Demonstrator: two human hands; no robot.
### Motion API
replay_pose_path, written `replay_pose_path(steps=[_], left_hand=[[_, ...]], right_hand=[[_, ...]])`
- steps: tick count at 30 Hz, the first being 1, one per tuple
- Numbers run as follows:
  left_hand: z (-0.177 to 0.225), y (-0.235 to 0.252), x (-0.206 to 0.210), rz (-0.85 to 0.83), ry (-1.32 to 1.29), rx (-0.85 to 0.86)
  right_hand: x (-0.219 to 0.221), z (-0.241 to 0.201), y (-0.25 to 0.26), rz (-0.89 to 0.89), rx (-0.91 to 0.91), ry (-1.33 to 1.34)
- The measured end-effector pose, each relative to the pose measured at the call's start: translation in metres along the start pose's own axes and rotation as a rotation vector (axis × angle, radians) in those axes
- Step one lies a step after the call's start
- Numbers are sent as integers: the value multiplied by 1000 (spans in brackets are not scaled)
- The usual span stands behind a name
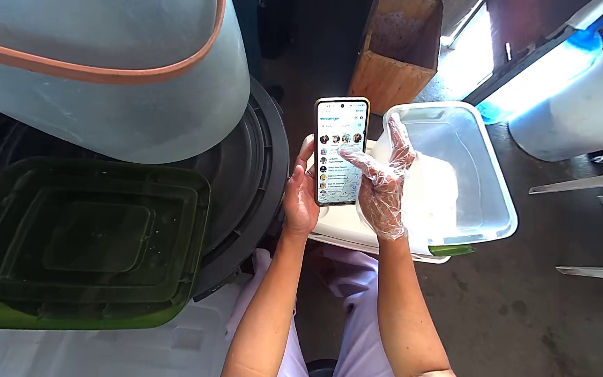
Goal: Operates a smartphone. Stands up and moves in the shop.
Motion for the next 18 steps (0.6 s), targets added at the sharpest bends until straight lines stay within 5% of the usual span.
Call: replay_pose_path(steps=[18], left_hand=[[-7,-1,4,-18,134,-17]], right_hand=[[-10,6,9,140,143,-1]])
Point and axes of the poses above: each hand's wrist, its own y-axis towards the middle knuckle, its own x-axis out of the palm, z = x × y, the point moved 4 cm from there along y, towards the middle knuckle, and after that the axes turned 2 degrees about -y, right-handed, at the moved point
